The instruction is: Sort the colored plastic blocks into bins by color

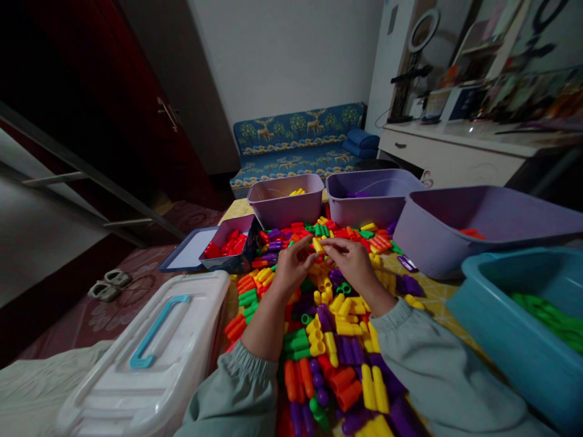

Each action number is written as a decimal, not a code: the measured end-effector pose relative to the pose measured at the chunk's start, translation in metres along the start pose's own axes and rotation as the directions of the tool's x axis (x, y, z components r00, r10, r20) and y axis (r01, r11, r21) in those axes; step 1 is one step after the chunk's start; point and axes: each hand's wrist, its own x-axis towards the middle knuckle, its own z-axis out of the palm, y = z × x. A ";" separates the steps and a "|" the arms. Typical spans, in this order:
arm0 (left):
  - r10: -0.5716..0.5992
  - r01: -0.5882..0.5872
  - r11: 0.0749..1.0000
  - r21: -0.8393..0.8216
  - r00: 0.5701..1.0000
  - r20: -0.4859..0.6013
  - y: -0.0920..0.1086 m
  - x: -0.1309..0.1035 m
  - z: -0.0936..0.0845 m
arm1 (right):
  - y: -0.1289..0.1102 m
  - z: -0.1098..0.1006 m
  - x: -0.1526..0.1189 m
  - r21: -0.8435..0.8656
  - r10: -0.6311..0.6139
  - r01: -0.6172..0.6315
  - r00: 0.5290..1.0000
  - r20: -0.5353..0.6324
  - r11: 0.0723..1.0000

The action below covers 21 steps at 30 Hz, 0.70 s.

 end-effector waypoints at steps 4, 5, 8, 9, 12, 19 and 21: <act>-0.026 0.022 0.997 0.071 0.998 0.065 -0.008 0.000 0.000 | -0.005 -0.006 0.002 -0.010 0.029 -0.029 0.999 -0.025 1.000; -0.024 0.015 0.993 0.113 0.997 0.079 -0.009 0.000 0.000 | -0.008 -0.007 0.002 0.001 0.039 -0.039 0.999 -0.031 0.999; -0.008 -0.019 0.962 0.271 0.995 0.099 -0.009 0.000 -0.001 | -0.023 -0.007 0.010 0.037 0.041 -0.040 0.999 -0.032 0.999; -0.005 -0.026 0.951 0.309 0.995 0.100 -0.009 -0.001 -0.002 | -0.029 -0.005 0.015 0.039 0.031 -0.030 0.999 -0.026 0.999; -0.004 -0.034 0.935 0.353 0.995 0.104 -0.005 -0.001 -0.002 | -0.049 0.005 0.049 0.016 -0.039 0.039 0.999 0.008 0.999; 0.013 -0.049 0.938 0.343 0.994 0.107 -0.004 -0.001 -0.003 | -0.062 0.040 0.158 -0.329 -0.211 0.182 0.976 -0.056 0.926; 0.019 -0.053 0.945 0.323 0.994 0.107 -0.005 -0.001 -0.003 | -0.053 0.044 0.170 -0.494 -0.265 0.230 0.964 -0.001 0.839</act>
